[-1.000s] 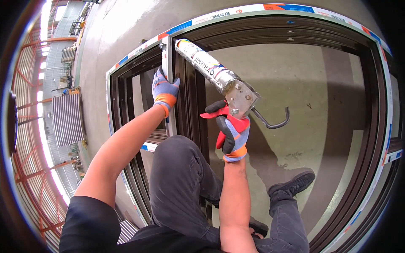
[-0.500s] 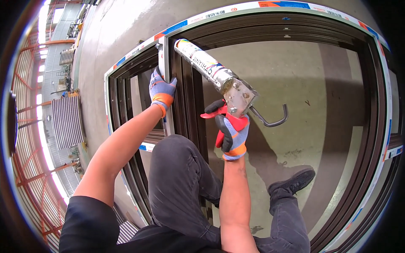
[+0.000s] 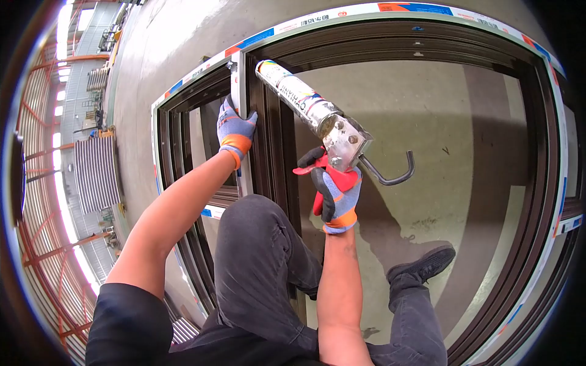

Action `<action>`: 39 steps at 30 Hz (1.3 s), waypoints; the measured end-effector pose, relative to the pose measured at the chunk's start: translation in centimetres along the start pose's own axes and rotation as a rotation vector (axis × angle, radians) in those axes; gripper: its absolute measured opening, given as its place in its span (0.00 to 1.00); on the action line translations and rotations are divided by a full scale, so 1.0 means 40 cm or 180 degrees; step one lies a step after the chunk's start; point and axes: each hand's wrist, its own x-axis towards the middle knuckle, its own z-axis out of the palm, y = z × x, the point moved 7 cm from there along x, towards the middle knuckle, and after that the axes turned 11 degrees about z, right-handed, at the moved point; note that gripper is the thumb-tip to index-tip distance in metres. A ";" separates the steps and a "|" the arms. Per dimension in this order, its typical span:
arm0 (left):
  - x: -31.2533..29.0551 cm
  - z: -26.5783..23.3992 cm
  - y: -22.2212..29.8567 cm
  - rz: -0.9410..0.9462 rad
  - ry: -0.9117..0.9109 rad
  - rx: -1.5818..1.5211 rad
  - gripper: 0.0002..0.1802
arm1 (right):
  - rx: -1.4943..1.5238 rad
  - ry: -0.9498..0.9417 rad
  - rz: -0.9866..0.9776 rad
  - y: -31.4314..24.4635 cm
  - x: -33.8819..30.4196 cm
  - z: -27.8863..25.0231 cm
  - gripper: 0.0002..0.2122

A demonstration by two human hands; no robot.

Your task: Applying sealant to window frame joints using a caulking gun.

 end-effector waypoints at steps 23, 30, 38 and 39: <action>0.008 0.003 -0.009 0.0017 -0.0002 0.0005 0.41 | 0.0295 0.0009 0.0244 -0.058 -0.023 0.037 0.09; 0.017 0.007 -0.015 0.0035 -0.0084 -0.0021 0.44 | -0.0004 0.0104 0.0284 -0.043 -0.020 0.041 0.10; 0.024 0.013 -0.030 -0.0070 -0.0192 0.0030 0.44 | -0.0545 -0.0169 0.0196 -0.037 -0.015 0.008 0.14; 0.025 0.012 -0.030 -0.0062 -0.0198 0.0031 0.44 | -0.0437 -0.0062 0.0045 -0.025 -0.017 -0.012 0.15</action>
